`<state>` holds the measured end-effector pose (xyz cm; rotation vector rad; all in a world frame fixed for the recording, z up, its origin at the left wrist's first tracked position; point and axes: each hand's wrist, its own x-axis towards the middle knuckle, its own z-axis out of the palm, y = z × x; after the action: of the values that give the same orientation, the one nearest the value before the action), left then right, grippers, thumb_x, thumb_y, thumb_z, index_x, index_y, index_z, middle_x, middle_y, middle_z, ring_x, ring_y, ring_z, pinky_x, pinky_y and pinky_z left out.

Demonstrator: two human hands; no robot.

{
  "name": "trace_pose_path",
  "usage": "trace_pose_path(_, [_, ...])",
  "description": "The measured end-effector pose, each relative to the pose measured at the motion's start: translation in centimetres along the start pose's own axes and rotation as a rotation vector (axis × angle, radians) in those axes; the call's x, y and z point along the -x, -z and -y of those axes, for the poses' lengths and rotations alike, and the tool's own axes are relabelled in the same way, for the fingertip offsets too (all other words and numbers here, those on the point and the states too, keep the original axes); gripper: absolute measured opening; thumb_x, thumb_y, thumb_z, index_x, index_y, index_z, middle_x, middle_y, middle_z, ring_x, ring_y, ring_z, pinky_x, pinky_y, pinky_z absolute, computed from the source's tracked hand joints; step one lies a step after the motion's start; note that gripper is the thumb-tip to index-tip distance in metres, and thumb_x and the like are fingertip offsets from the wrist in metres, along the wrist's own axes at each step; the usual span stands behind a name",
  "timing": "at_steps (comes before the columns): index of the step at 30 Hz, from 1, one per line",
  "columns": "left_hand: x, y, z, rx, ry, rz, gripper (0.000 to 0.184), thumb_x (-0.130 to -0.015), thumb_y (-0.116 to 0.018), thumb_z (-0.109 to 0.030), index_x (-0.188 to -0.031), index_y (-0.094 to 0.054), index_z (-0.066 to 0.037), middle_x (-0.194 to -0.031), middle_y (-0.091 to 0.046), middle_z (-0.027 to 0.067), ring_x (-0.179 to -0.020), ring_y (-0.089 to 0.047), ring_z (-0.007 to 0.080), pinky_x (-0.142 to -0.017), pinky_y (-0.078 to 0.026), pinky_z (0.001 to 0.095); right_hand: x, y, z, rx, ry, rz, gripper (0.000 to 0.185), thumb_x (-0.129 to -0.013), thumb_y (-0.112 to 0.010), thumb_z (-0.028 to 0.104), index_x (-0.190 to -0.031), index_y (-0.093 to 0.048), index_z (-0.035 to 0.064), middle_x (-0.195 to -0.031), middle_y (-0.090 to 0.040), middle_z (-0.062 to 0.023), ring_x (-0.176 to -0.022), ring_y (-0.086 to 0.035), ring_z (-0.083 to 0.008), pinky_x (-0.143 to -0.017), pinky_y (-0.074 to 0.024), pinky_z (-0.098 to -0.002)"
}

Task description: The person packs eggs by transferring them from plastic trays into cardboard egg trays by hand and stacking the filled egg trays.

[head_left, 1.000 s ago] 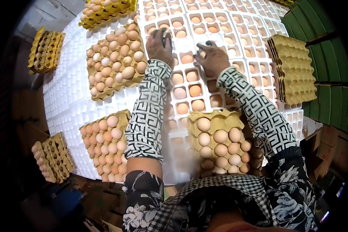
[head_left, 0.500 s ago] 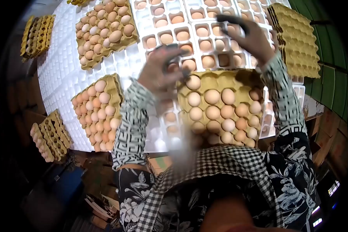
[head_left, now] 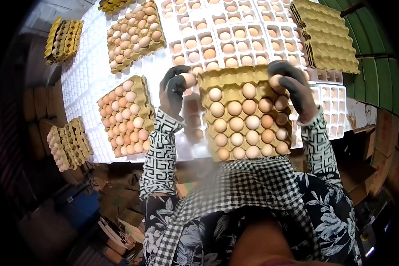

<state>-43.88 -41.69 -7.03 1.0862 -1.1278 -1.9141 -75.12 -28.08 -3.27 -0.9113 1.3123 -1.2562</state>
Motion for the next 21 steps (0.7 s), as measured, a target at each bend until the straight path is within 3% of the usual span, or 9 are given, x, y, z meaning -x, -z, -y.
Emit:
trace_pose_path(2, [0.5,-2.0,0.3,-0.587,0.121,-0.007,0.030,-0.091,-0.058,-0.031,-0.107,-0.059,-0.006,-0.090,-0.065,0.0073,-0.084,-0.066,0.0185,-0.072,-0.052,0.0317,-0.6,-1.7,-2.3,0.654,0.074,0.086,0.027,-0.089,-0.057,0.028,-0.099,-0.061,0.0032,-0.082,-0.065,-0.0106,-0.076,-0.062,-0.0194,-0.070,-0.0507,-0.0339])
trace_pose_path(4, [1.2,-4.5,0.5,-1.495,-0.171,0.179,0.041,-0.092,-0.053,-0.039,-0.119,-0.060,-0.009,-0.088,-0.066,0.0161,-0.083,-0.068,0.0271,-0.073,-0.054,0.0412,-0.4,-5.2,-1.8,1.331,0.041,0.048,0.031,-0.089,-0.059,0.036,-0.095,-0.058,0.0058,-0.078,-0.065,-0.0137,-0.074,-0.065,-0.0264,-0.068,-0.0513,-0.0380])
trace_pose_path(6, [0.8,-6.7,0.0,-1.788,0.099,0.391,0.050,-0.090,-0.053,-0.050,-0.124,-0.058,-0.014,-0.091,-0.067,0.0190,-0.085,-0.068,0.0315,-0.074,-0.053,0.0448,-0.8,-6.1,-3.7,1.473,-0.034,0.223,0.033,-0.088,-0.060,0.040,-0.096,-0.057,0.0079,-0.075,-0.066,-0.0125,-0.076,-0.067,-0.0296,-0.066,-0.0510,-0.0420])
trace_pose_path(9, [0.0,-5.1,0.7,-1.817,0.007,0.437,0.048,-0.088,-0.054,-0.051,-0.122,-0.059,-0.017,-0.093,-0.069,0.0144,-0.082,-0.068,0.0290,-0.074,-0.054,0.0431,-0.8,-5.0,-3.1,1.246,0.113,0.203,0.032,-0.085,-0.062,0.038,-0.099,-0.064,0.0096,-0.076,-0.067,-0.0088,-0.073,-0.066,-0.0310,-0.066,-0.0509,-0.0423])
trace_pose_path(12, [0.0,-2.4,-0.6,-1.271,-0.056,0.444,0.046,-0.081,-0.067,-0.040,-0.117,-0.067,-0.012,-0.081,-0.069,0.0163,-0.076,-0.068,0.0285,-0.074,-0.054,0.0390,-2.4,-2.7,-1.7,0.694,0.124,0.165,0.038,-0.079,-0.069,0.031,-0.109,-0.065,0.0085,-0.087,-0.070,-0.0117,-0.080,-0.067,-0.0311,-0.073,-0.0528,-0.0403])
trace_pose_path(14, [-2.0,-0.1,-1.5,-1.011,-0.218,0.050,0.050,-0.077,-0.075,-0.028,-0.119,-0.066,-0.003,-0.092,-0.072,0.0163,-0.080,-0.070,0.0237,-0.080,-0.054,0.0351,-6.4,-2.5,-1.0,0.722,0.293,-0.018,0.037,-0.081,-0.069,0.029,-0.111,-0.064,0.0080,-0.093,-0.071,-0.0126,-0.083,-0.068,-0.0288,-0.077,-0.0533,-0.0394])
trace_pose_path(15, [-4.6,0.3,-1.9,-1.058,-0.212,-0.289,0.048,-0.078,-0.074,-0.025,-0.120,-0.066,-0.003,-0.093,-0.072,0.0157,-0.082,-0.070,0.0249,-0.081,-0.054,0.0369,-9.5,-3.0,-1.1,0.775,0.285,-0.056,0.036,-0.082,-0.069,0.029,-0.111,-0.063,0.0089,-0.092,-0.071,-0.0109,-0.083,-0.068,-0.0286,-0.076,-0.0533,-0.0399])
trace_pose_path(18, [-14.6,3.0,-3.1,-1.540,-0.254,-0.330,0.037,-0.086,-0.063,-0.036,-0.117,-0.064,-0.016,-0.090,-0.068,0.0119,-0.088,-0.067,0.0303,-0.075,-0.054,0.0424,-20.4,-6.2,-2.0,0.944,0.380,-0.082,0.028,-0.084,-0.067,0.029,-0.107,-0.063,0.0131,-0.094,-0.069,-0.0072,-0.083,-0.067,-0.0284,-0.073,-0.0538,-0.0401])
trace_pose_path(21, [-23.7,6.3,-0.8,-2.015,-0.049,0.003,0.035,-0.091,-0.054,-0.033,-0.120,-0.061,-0.016,-0.113,-0.067,0.0122,-0.103,-0.066,0.0280,-0.088,-0.053,0.0405,-29.8,-9.2,-5.3,1.283,0.509,-0.019,0.018,-0.088,-0.063,0.024,-0.105,-0.063,0.0188,-0.097,-0.067,-0.0062,-0.085,-0.067,-0.0255,-0.072,-0.0538,-0.0382])
